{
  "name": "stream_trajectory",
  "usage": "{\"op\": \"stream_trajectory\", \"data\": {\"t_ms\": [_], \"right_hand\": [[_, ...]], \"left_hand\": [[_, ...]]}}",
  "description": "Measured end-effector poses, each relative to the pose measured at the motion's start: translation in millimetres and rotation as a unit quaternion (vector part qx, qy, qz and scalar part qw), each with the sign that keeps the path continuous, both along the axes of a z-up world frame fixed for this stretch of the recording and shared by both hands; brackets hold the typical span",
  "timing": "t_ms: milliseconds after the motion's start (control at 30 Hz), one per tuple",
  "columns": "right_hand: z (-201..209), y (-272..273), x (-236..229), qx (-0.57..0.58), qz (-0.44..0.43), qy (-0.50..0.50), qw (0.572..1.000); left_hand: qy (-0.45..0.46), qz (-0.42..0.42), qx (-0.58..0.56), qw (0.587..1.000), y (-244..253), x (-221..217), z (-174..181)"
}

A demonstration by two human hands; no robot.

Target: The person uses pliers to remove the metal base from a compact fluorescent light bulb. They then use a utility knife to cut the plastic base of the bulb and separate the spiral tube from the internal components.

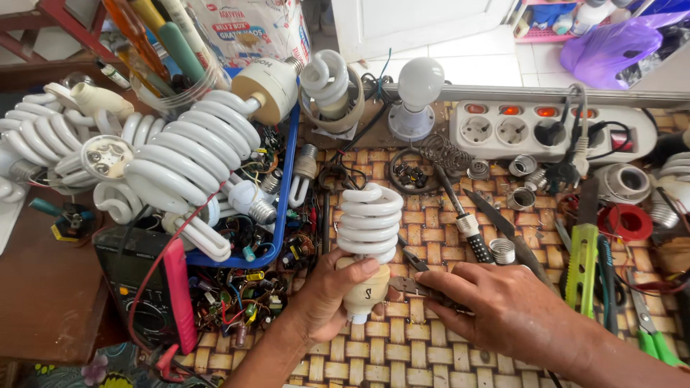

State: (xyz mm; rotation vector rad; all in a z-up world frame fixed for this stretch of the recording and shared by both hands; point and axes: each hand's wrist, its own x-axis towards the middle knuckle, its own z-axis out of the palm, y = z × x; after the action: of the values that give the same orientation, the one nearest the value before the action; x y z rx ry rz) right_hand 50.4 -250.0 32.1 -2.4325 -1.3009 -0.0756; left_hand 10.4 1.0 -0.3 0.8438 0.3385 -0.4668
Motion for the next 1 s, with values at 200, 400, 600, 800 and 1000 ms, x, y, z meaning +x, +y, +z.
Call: {"op": "stream_trajectory", "data": {"t_ms": [200,400,600,800,1000], "right_hand": [[-8,-1,5,0.014,0.028,-0.007,0.999],[-16,-3,0,-0.018,0.008,-0.002,1.000],[-13,-4,-5,-0.045,-0.015,0.013,0.999],[-10,-8,-7,-0.122,0.009,-0.070,0.990],[-12,-2,-16,-0.049,-0.034,-0.027,0.998]], "left_hand": [[-0.003,0.022,0.030,0.999,-5,-2,-4],[-0.019,0.032,0.095,0.995,-9,-5,-6],[-0.081,0.033,0.102,0.991,-12,-6,-2],[-0.094,0.002,0.172,0.981,-7,-7,0],[-0.070,0.014,0.138,0.988,-9,-5,-1]]}}
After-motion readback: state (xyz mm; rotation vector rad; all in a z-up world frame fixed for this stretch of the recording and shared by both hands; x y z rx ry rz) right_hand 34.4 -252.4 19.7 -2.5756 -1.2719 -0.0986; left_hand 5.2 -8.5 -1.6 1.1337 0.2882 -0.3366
